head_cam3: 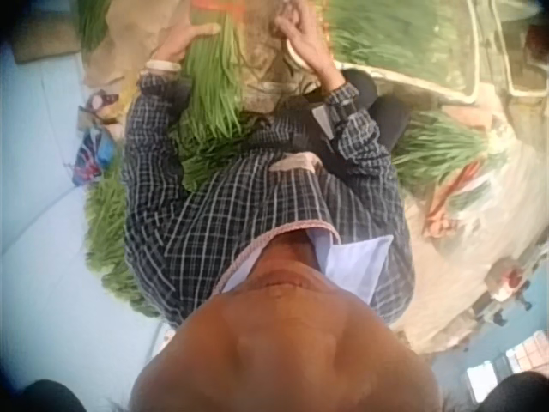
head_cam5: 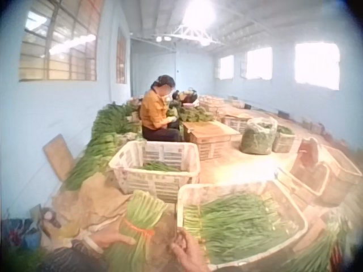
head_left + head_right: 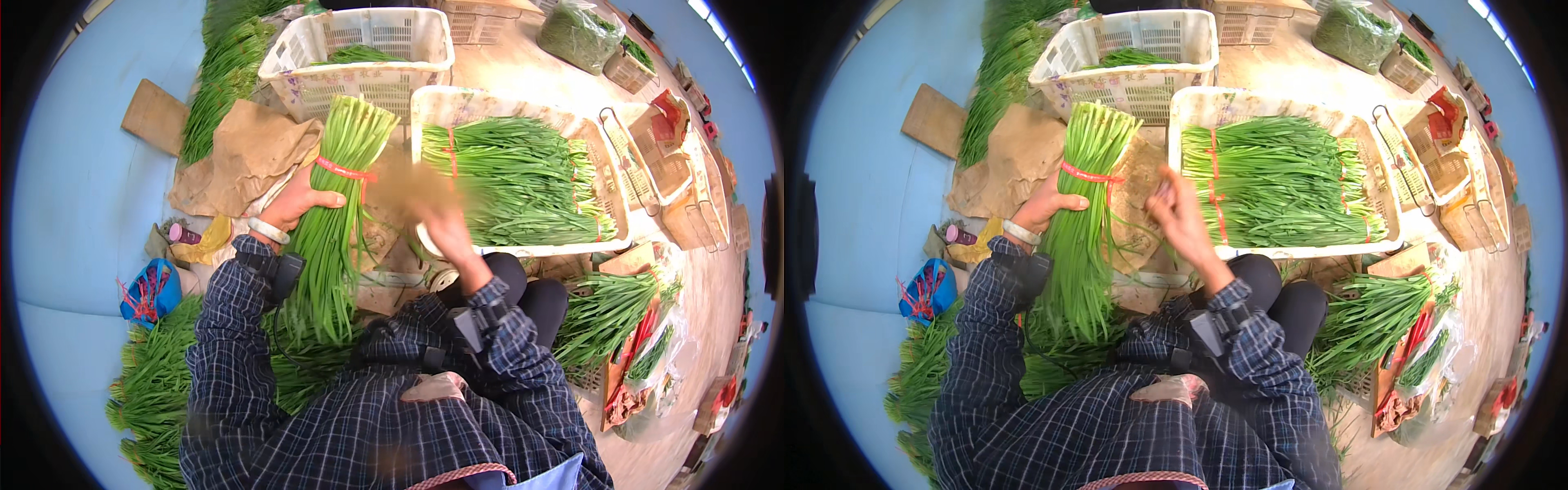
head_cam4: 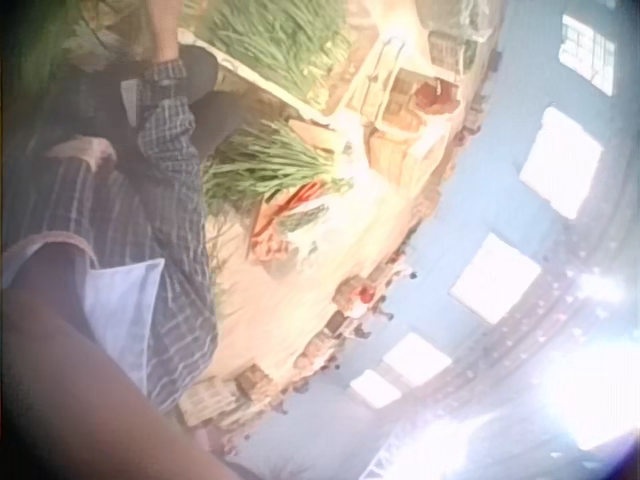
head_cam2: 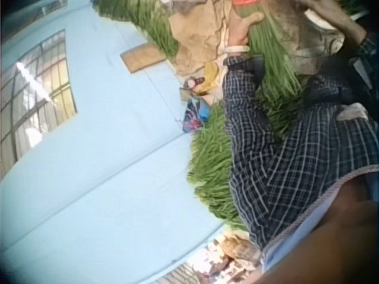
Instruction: Bundling and tying green vegetables with red bands.
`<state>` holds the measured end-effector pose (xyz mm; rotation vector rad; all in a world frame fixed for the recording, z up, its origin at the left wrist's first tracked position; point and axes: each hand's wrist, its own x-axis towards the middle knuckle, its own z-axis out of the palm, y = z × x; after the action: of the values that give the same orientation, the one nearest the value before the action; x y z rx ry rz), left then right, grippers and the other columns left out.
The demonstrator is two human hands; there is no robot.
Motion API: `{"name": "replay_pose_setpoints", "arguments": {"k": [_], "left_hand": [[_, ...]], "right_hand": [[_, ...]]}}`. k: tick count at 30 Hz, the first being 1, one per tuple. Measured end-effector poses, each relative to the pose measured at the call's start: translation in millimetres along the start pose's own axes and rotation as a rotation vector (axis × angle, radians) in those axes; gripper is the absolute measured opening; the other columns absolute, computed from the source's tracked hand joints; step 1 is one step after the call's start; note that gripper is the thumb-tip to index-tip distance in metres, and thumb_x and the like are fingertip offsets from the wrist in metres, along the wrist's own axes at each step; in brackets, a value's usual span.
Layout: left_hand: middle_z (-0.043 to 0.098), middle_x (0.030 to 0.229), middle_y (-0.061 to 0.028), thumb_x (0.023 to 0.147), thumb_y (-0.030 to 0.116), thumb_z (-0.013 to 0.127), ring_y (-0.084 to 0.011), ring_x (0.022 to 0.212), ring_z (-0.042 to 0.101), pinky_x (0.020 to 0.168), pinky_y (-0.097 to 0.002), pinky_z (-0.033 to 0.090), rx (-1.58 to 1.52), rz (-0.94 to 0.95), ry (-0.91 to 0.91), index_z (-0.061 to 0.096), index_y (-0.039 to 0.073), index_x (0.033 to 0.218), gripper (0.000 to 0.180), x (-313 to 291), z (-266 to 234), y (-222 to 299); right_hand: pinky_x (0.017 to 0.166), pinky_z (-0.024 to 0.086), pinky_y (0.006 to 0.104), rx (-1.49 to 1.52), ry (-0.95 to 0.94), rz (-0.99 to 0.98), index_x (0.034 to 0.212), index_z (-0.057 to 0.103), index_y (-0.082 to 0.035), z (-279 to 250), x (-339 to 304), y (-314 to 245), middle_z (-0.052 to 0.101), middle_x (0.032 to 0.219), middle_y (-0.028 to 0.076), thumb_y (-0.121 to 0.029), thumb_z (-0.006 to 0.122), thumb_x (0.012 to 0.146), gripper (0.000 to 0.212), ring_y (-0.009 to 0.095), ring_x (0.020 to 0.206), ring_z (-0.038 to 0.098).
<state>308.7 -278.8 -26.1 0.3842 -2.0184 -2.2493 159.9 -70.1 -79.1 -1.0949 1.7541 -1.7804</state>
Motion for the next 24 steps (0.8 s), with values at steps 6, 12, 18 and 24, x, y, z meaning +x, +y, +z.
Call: {"name": "replay_pose_setpoints", "arguments": {"k": [6, 12, 18, 24], "left_hand": [[0.064, 0.107, -0.0084, 0.071, 0.01, 0.074, -0.018, 0.093, 0.063, 0.082, -0.0314, 0.052, 0.122, -0.035, -0.082, 0.05, 0.002, 0.127, 0.062, 3.4, 14.7, -11.5], [0.062, 0.113, -0.0093, 0.066, 0.007, 0.075, -0.0182, 0.099, 0.06, 0.09, -0.0338, 0.049, 0.166, -0.074, -0.133, 0.044, 0.0, 0.133, 0.074, 8.1, 11.9, -20.9], [0.058, 0.121, -0.0084, 0.064, 0.017, 0.08, -0.0171, 0.106, 0.056, 0.094, -0.032, 0.045, 0.08, -0.146, -0.174, 0.044, 0.0, 0.134, 0.08, 6.4, 14.0, -16.1], [0.053, 0.13, -0.0129, 0.062, 0.023, 0.08, -0.0222, 0.114, 0.054, 0.099, -0.037, 0.044, 0.07, -0.121, -0.197, 0.04, -0.003, 0.138, 0.09, 3.3, 30.1, 6.7]], "right_hand": [[0.084, 0.047, 0.0397, -0.573, -0.298, -0.727, 0.107, 0.058, -0.008, 22.0, 44.9, -81.7, 0.059, 0.101, 0.011, -0.01, 0.061, 0.086, 0.02, 0.031, 0.098, 0.055], [0.076, 0.052, 0.0387, -0.626, -0.112, -0.307, 0.1, 0.063, -0.005, -64.0, 93.5, -36.1, 0.062, 0.094, 0.012, -0.011, 0.057, 0.092, 0.012, 0.028, 0.087, 0.063], [0.074, 0.052, 0.037, -0.539, -0.277, -0.7, 0.091, 0.064, -0.008, -19.6, 77.4, -86.0, 0.061, 0.091, 0.007, -0.007, 0.057, 0.09, 0.007, 0.026, 0.081, 0.063], [0.07, 0.052, 0.0342, -0.74, -0.254, -0.214, 0.103, 0.065, -0.006, -77.4, 121.3, -56.3, 0.065, 0.088, 0.009, -0.01, 0.058, 0.091, 0.015, 0.023, 0.071, 0.064]]}}
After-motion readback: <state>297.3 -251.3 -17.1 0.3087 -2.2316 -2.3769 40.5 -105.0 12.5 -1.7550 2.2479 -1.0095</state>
